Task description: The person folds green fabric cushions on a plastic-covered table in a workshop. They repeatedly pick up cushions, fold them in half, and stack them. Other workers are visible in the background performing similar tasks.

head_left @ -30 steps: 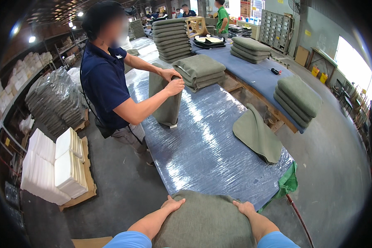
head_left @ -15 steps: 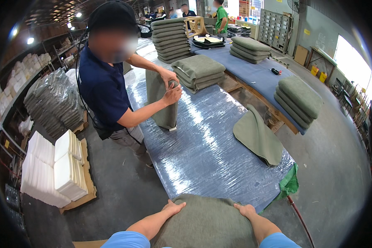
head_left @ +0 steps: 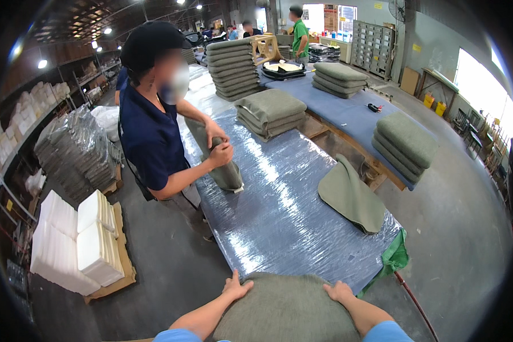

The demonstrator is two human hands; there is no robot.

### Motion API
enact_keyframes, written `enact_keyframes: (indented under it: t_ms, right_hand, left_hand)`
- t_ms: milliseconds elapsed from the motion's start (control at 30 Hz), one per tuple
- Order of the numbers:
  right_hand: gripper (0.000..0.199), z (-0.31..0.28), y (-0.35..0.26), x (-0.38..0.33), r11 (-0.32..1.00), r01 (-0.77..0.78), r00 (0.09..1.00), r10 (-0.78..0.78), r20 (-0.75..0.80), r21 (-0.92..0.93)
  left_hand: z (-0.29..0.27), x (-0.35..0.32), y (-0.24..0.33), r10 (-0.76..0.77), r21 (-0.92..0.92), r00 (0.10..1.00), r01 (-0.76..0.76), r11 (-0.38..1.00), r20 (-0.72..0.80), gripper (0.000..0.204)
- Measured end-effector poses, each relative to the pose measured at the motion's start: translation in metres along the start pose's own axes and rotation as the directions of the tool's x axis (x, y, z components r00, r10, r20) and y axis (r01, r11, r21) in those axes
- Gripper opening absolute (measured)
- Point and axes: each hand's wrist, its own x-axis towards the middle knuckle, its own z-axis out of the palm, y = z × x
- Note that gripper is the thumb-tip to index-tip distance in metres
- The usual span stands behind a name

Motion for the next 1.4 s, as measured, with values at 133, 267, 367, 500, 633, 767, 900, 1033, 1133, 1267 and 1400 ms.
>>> enact_keyframes:
  t_ms: [133,267,367,500,633,767,900,1033,1133,1267,1400]
  right_hand:
    - [0.086,-0.019,-0.009,-0.073,0.837,0.544,0.783,-0.532,0.323,0.06]
    - [0.075,-0.007,-0.043,-0.141,0.47,0.869,0.369,-0.822,0.434,0.152]
    - [0.073,-0.006,-0.062,-0.143,0.375,0.922,0.321,-0.88,0.351,0.097]
    - [0.084,-0.015,-0.086,-0.099,0.523,0.839,0.328,-0.703,0.631,0.147]
    - [0.084,0.012,-0.098,-0.062,0.526,0.835,0.327,-0.71,0.624,0.16]
    - [0.084,0.026,-0.099,-0.039,0.525,0.833,0.341,-0.736,0.584,0.176]
    - [0.087,0.035,-0.103,-0.014,0.559,0.814,0.378,-0.716,0.587,0.158]
    - [0.089,0.05,-0.111,0.014,0.585,0.802,0.426,-0.701,0.572,0.12]
    - [0.089,0.056,-0.111,0.029,0.606,0.791,0.477,-0.699,0.533,0.086]
    - [0.084,0.06,-0.11,0.049,0.609,0.782,0.476,-0.72,0.504,0.131]
    - [0.08,0.054,-0.104,0.054,0.607,0.768,0.461,-0.745,0.483,0.204]
  left_hand:
    - [-0.037,-0.09,-0.011,0.476,-0.22,0.773,-0.422,0.879,0.419,0.057]
    - [-0.056,-0.192,0.006,0.733,0.092,0.63,-0.771,0.63,0.257,0.043]
    - [-0.048,-0.192,0.007,0.71,0.146,0.688,-0.725,0.673,0.148,0.04]
    - [-0.058,-0.201,0.031,0.708,0.152,0.704,-0.707,0.691,0.051,0.036]
    - [-0.053,-0.208,0.026,0.74,0.155,0.645,-0.725,0.671,-0.191,0.026]
    - [-0.046,-0.218,0.028,0.548,-0.027,0.656,-0.654,0.756,-0.519,0.019]
    - [-0.05,-0.225,0.04,0.383,-0.188,0.76,-0.542,0.819,-0.525,0.02]
    - [-0.044,-0.219,0.03,0.265,-0.239,0.848,-0.405,0.882,-0.46,0.022]
    - [-0.043,-0.192,0.01,0.398,-0.275,0.88,-0.462,0.843,-0.261,0.025]
    - [-0.056,-0.143,-0.022,0.4,-0.546,0.879,-0.208,0.811,0.26,0.043]
    - [-0.052,-0.095,-0.025,0.412,-0.654,0.833,-0.082,0.752,0.37,0.042]
